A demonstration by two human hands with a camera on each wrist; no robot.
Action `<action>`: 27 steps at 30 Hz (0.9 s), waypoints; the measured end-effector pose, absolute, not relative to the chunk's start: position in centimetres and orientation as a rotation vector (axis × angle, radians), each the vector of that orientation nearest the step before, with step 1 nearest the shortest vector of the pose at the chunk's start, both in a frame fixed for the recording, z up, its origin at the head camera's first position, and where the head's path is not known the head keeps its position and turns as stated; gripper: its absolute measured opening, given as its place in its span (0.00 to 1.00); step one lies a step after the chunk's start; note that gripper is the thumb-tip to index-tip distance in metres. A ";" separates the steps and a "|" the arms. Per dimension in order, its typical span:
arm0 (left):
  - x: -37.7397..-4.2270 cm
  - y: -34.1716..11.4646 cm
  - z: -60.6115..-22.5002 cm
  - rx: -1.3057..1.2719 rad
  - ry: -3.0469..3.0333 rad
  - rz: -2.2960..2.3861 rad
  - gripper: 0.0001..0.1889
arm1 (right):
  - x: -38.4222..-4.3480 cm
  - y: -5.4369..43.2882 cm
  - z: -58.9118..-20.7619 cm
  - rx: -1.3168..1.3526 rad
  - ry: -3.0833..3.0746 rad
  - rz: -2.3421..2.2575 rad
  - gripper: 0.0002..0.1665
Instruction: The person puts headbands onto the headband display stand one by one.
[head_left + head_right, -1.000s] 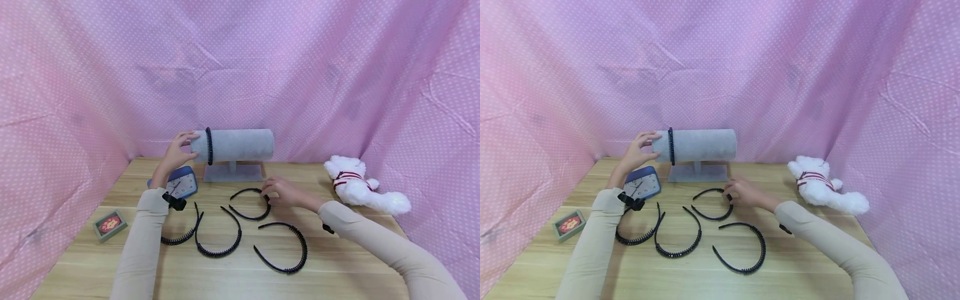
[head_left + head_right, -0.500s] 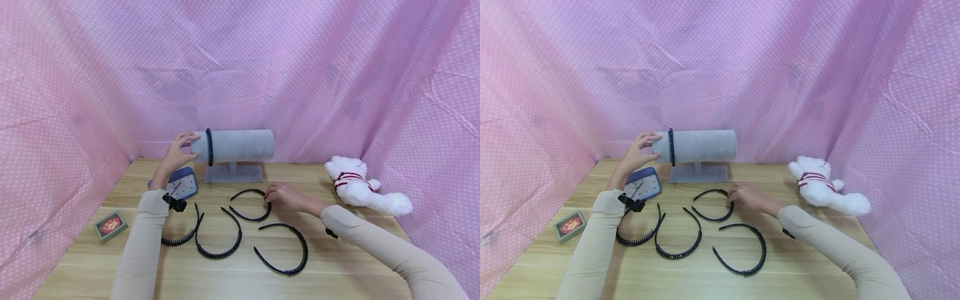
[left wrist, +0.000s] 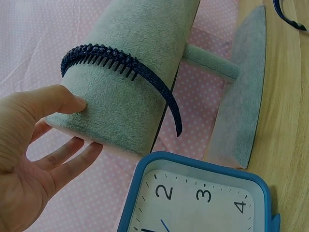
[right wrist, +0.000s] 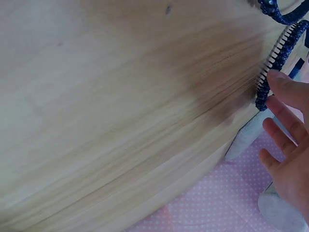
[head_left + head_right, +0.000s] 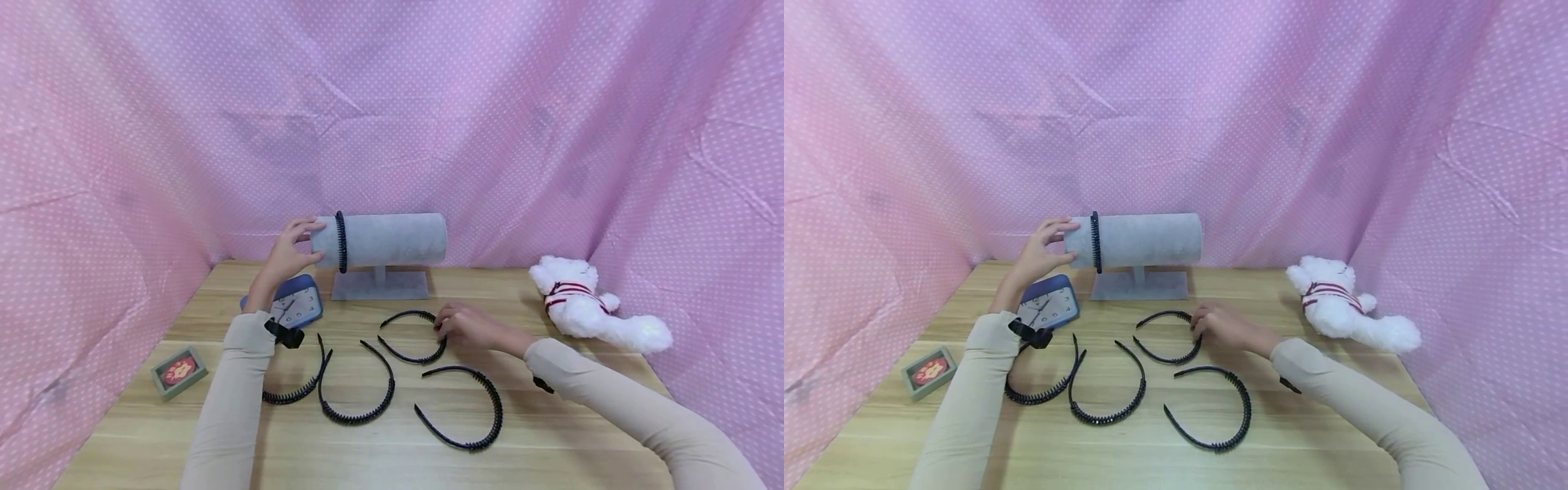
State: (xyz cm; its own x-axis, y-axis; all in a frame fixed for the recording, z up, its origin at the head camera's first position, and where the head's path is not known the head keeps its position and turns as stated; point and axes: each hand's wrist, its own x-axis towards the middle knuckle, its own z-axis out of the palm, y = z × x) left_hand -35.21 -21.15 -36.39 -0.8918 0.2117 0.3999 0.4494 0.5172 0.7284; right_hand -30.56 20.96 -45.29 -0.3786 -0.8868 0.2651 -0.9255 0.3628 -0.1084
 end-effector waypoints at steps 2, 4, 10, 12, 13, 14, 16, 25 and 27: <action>-35.2 -21.1 -36.4 -0.565 -2.500 -1.315 0.30 | -30.4 21.1 -45.3 1.640 -2.475 0.370 0.13; -35.2 -21.1 -36.3 -0.569 -2.500 -1.315 0.31 | -30.4 21.2 -45.3 1.641 -2.484 0.372 0.13; -35.2 -21.1 -36.3 -0.560 -2.504 -1.331 0.30 | -30.6 21.8 -45.2 1.655 -2.479 0.362 0.14; -35.2 -21.1 -36.3 -0.561 -2.503 -1.338 0.30 | -30.7 22.0 -45.3 1.647 -2.489 0.354 0.15; -35.2 -21.1 -36.4 -0.562 -2.502 -1.339 0.30 | -30.7 22.2 -45.3 1.639 -2.497 0.347 0.15; -35.1 -21.1 -36.4 -0.562 -2.504 -1.337 0.30 | -30.7 22.3 -45.2 1.631 -2.504 0.340 0.15; -35.1 -21.1 -36.4 -0.561 -2.506 -1.334 0.30 | -30.6 22.5 -45.2 1.627 -2.508 0.341 0.15; -35.3 -21.1 -36.4 -0.579 -2.482 -1.337 0.31 | -30.5 22.9 -45.0 1.668 -2.444 0.345 0.15; -35.3 -21.1 -36.5 -0.576 -2.486 -1.332 0.31 | -30.4 23.0 -44.9 1.679 -2.444 0.354 0.16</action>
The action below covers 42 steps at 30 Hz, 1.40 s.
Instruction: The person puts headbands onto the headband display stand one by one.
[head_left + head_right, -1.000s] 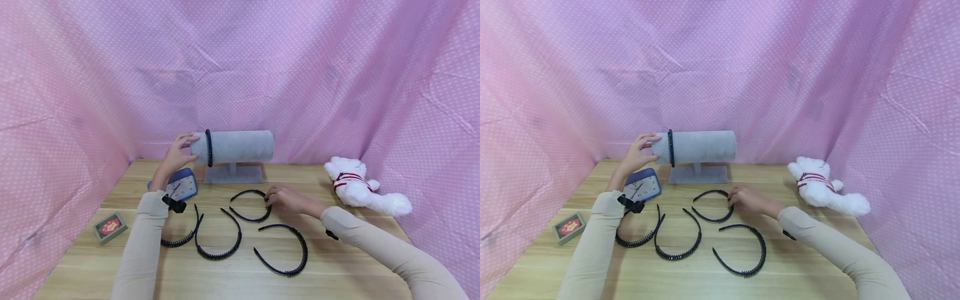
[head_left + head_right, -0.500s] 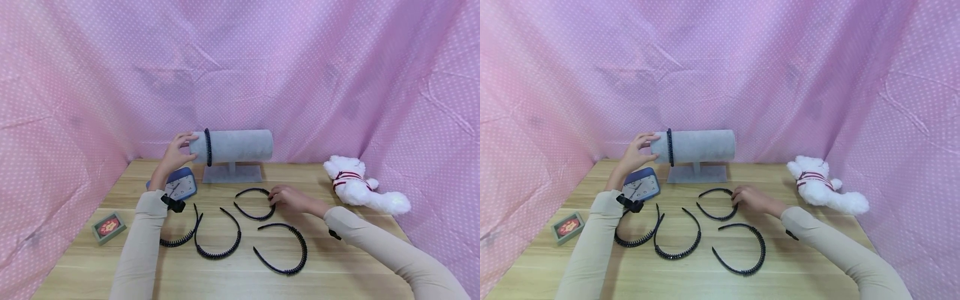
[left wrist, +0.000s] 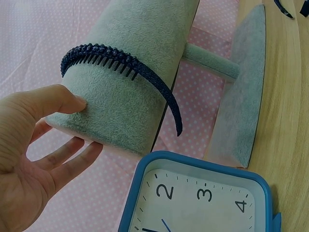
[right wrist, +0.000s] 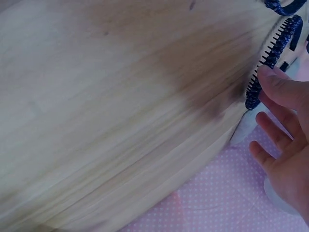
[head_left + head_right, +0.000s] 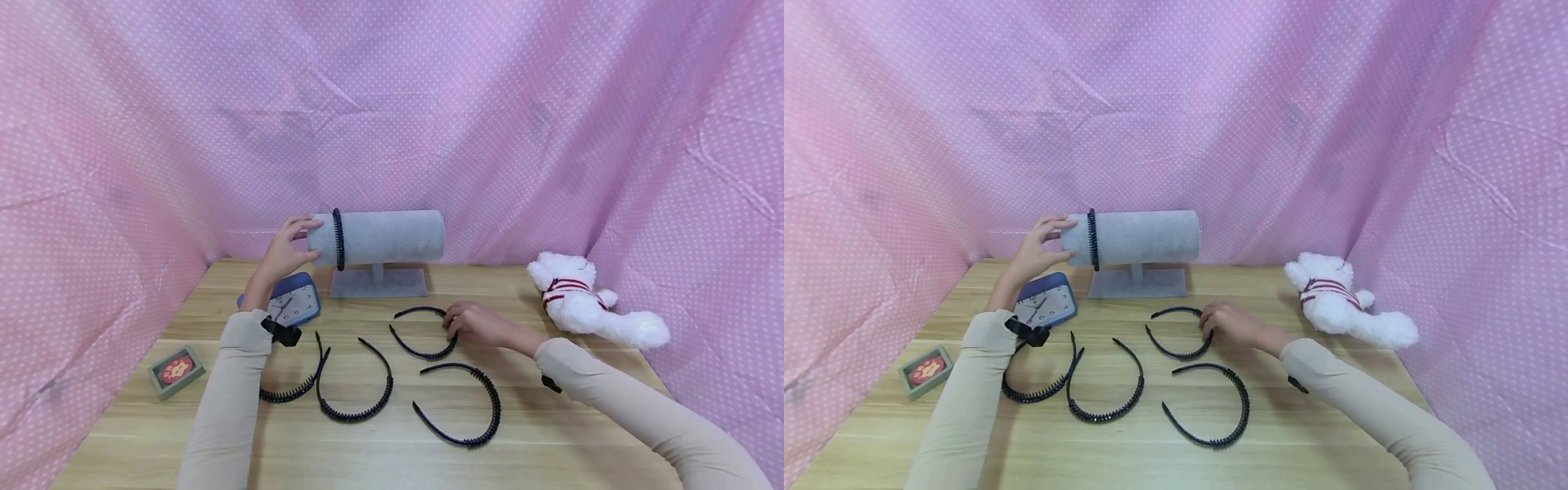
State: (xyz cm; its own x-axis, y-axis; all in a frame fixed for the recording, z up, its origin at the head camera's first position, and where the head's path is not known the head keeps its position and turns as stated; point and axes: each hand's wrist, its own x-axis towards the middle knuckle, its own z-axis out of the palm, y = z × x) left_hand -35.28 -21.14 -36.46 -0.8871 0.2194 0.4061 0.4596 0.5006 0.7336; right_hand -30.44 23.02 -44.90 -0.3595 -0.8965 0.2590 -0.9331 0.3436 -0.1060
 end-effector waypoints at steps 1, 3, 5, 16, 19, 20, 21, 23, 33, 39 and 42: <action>-35.3 -21.2 -36.5 -0.573 -2.489 -1.330 0.31 | -30.4 23.1 -44.8 1.682 -2.449 0.364 0.16; -35.2 -21.2 -36.5 -0.571 -2.493 -1.329 0.30 | -30.3 23.1 -44.5 1.674 -2.474 0.380 0.16; -35.2 -21.2 -36.5 -0.573 -2.494 -1.336 0.30 | -30.2 23.3 -44.2 1.661 -2.506 0.401 0.15; -34.0 -20.7 -35.2 -0.571 -2.505 -1.337 0.30 | -30.6 23.6 -40.5 1.562 -2.613 0.505 0.14; -34.8 -21.1 -35.9 -0.565 -2.506 -1.325 0.31 | -30.9 23.7 -39.8 1.556 -2.624 0.564 0.11; -34.9 -21.1 -35.9 -0.565 -2.506 -1.321 0.31 | -31.0 23.7 -39.6 1.559 -2.627 0.589 0.10; -34.9 -21.1 -35.9 -0.568 -2.506 -1.318 0.31 | -31.1 23.8 -39.3 1.561 -2.635 0.610 0.09; -35.0 -21.1 -35.9 -0.579 -2.498 -1.321 0.30 | -31.2 24.0 -39.0 1.559 -2.651 0.661 0.09; -34.7 -21.1 -35.9 -0.583 -2.504 -1.349 0.30 | -31.6 25.1 -37.4 1.429 -2.778 0.833 0.06; -34.9 -21.2 -36.3 -0.559 -2.527 -1.346 0.32 | -31.9 26.0 -36.3 1.247 -2.904 0.914 0.06; -34.9 -21.3 -36.5 -0.564 -2.510 -1.352 0.32 | -32.1 26.5 -36.0 1.180 -2.948 0.969 0.07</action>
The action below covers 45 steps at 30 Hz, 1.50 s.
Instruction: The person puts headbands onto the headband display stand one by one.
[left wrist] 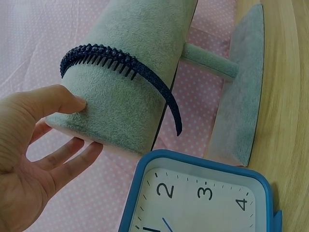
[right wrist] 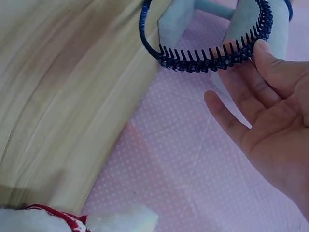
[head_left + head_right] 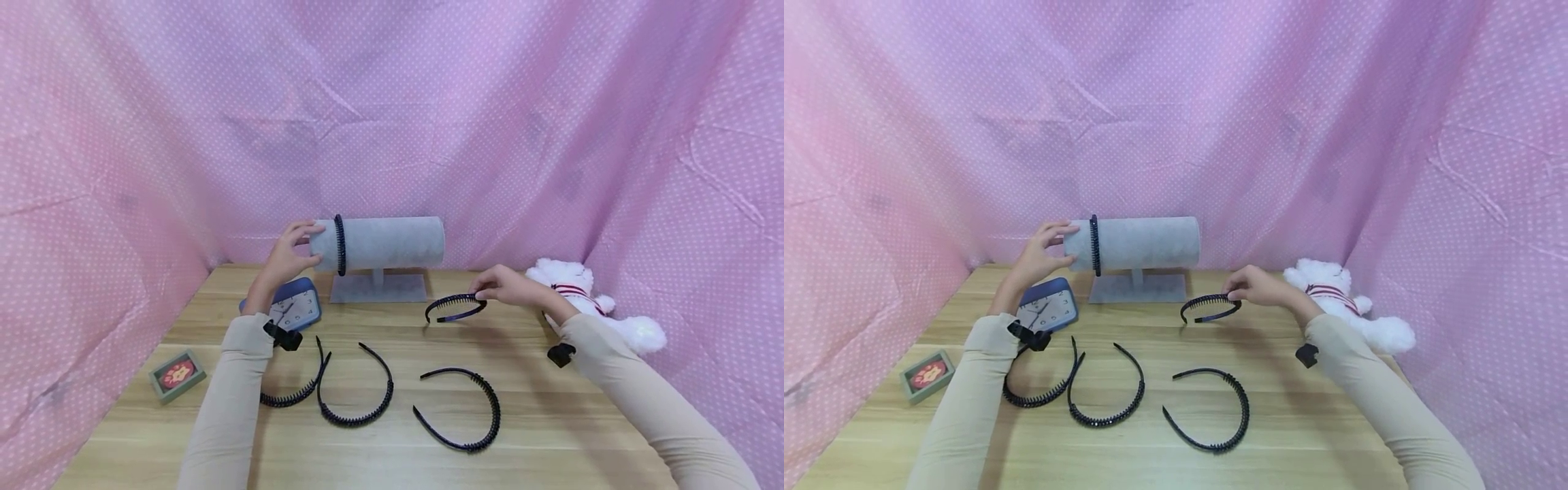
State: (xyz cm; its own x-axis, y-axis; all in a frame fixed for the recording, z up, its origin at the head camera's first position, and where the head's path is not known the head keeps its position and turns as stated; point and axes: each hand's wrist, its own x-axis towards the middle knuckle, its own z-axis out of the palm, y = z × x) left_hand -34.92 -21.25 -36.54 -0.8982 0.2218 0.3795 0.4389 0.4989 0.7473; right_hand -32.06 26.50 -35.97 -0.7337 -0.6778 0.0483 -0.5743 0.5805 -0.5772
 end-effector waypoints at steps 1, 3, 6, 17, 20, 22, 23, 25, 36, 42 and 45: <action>-34.9 -21.3 -36.6 -0.564 -2.507 -1.351 0.32 | -32.1 26.6 -36.0 -1.035 2.624 -0.874 0.07; -34.8 -21.3 -36.8 -0.564 -2.511 -1.340 0.32 | -32.3 26.9 -36.1 -0.997 2.625 -0.880 0.07; -34.7 -21.4 -36.9 -0.569 -2.503 -1.345 0.31 | -32.4 27.3 -36.2 -0.967 2.641 -0.876 0.07; -34.8 -21.2 -36.8 -0.556 -2.488 -1.338 0.30 | -33.0 28.4 -35.3 -0.826 2.618 -1.012 0.12; -34.8 -21.1 -36.6 -0.550 -2.481 -1.349 0.30 | -33.3 28.6 -34.9 -0.764 2.612 -1.070 0.13; -34.8 -21.2 -36.6 -0.548 -2.480 -1.361 0.30 | -33.4 28.7 -34.8 -0.742 2.620 -1.095 0.14; -34.8 -21.2 -36.6 -0.548 -2.481 -1.362 0.30 | -33.5 28.7 -34.7 -0.731 2.626 -1.108 0.14; -34.8 -21.2 -36.6 -0.552 -2.483 -1.360 0.30 | -33.5 28.7 -34.7 -0.701 2.633 -1.143 0.15; -35.0 -21.2 -36.5 -0.571 -2.474 -1.359 0.30 | -34.2 28.8 -34.4 -0.548 2.628 -1.313 0.18; -34.9 -21.0 -36.4 -0.560 -2.492 -1.319 0.30 | -34.6 28.6 -34.6 -0.496 2.635 -1.396 0.20; -34.8 -21.0 -36.4 -0.562 -2.493 -1.313 0.30 | -34.7 28.4 -34.7 -0.480 2.674 -1.423 0.21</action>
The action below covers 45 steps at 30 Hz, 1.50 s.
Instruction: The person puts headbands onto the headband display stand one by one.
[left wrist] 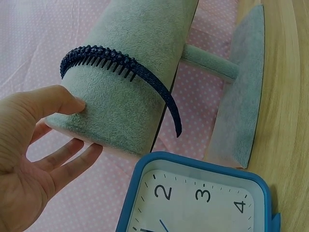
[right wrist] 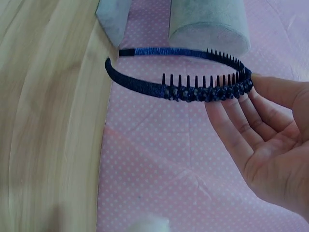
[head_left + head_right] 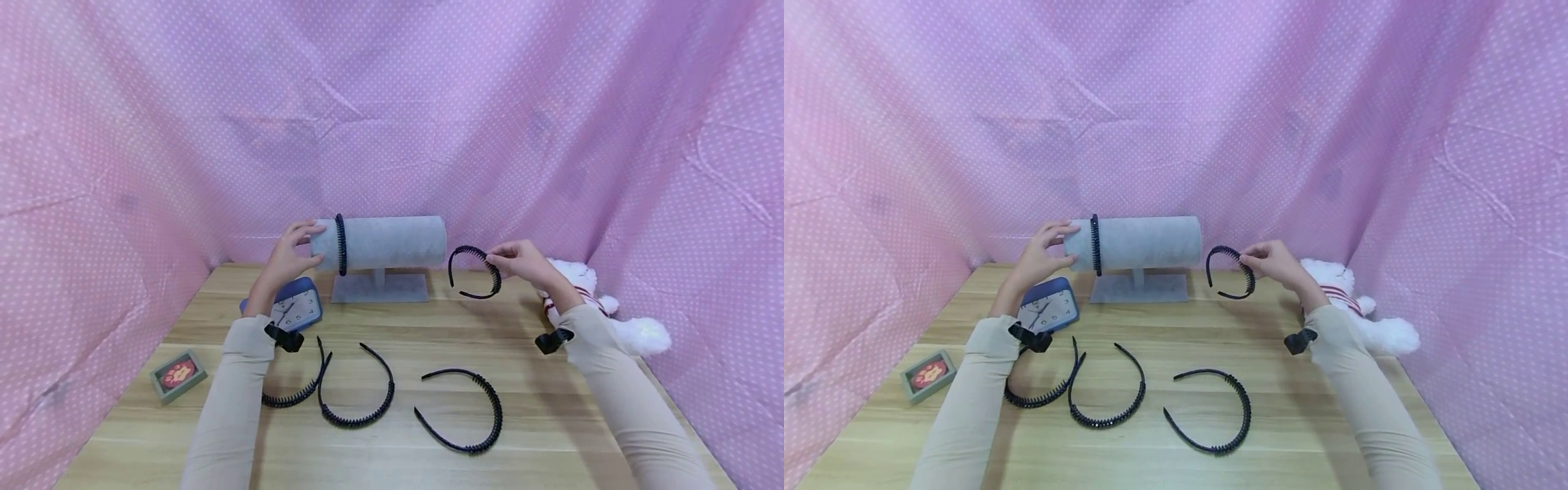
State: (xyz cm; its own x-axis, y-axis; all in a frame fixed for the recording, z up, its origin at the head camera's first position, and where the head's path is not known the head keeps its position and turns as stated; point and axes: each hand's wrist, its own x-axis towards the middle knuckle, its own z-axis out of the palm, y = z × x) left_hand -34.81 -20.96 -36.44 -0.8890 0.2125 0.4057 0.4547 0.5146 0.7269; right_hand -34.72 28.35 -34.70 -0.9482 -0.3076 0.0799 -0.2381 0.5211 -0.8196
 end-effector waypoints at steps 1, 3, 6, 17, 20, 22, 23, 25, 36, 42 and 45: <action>-34.8 -21.0 -36.5 -0.564 -2.491 -1.314 0.30 | -34.8 28.2 -34.7 -0.475 2.689 -1.432 0.21; -34.9 -21.0 -36.5 -0.569 -2.487 -1.319 0.30 | -34.9 28.0 -34.7 -0.461 2.731 -1.436 0.21; -35.0 -21.1 -36.5 -0.572 -2.484 -1.322 0.30 | -35.0 27.5 -34.5 -0.424 2.762 -1.470 0.21; -34.9 -21.0 -36.5 -0.572 -2.483 -1.339 0.30 | -35.3 25.8 -34.1 -0.340 2.706 -1.672 0.23; -35.0 -21.0 -36.6 -0.576 -2.480 -1.344 0.30 | -35.4 25.5 -34.2 -0.299 2.658 -1.736 0.24; -35.0 -21.0 -36.7 -0.581 -2.475 -1.341 0.30 | -35.5 25.2 -34.3 -0.271 2.638 -1.767 0.25; -35.0 -21.0 -36.7 -0.584 -2.472 -1.339 0.30 | -35.6 25.1 -34.3 -0.263 2.627 -1.784 0.25; -35.0 -21.1 -36.7 -0.587 -2.468 -1.333 0.30 | -35.8 24.9 -34.3 -0.244 2.597 -1.819 0.25; -35.0 -21.1 -36.7 -0.591 -2.454 -1.321 0.30 | -36.9 23.6 -33.2 -0.184 2.501 -1.902 0.25; -35.0 -21.1 -36.7 -0.606 -2.440 -1.326 0.30 | -37.4 22.8 -33.0 -0.170 2.499 -1.886 0.25; -35.1 -21.1 -36.8 -0.605 -2.436 -1.319 0.30 | -37.6 22.4 -32.9 -0.170 2.528 -1.860 0.24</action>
State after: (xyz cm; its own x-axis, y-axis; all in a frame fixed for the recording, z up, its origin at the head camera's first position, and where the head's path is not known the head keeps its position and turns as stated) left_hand -35.06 -21.07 -36.81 -0.8646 0.2178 0.4529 0.4983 0.4882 0.7165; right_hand -37.62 22.35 -32.87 -0.9941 -0.0865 0.0653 -0.0881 0.2939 -0.9518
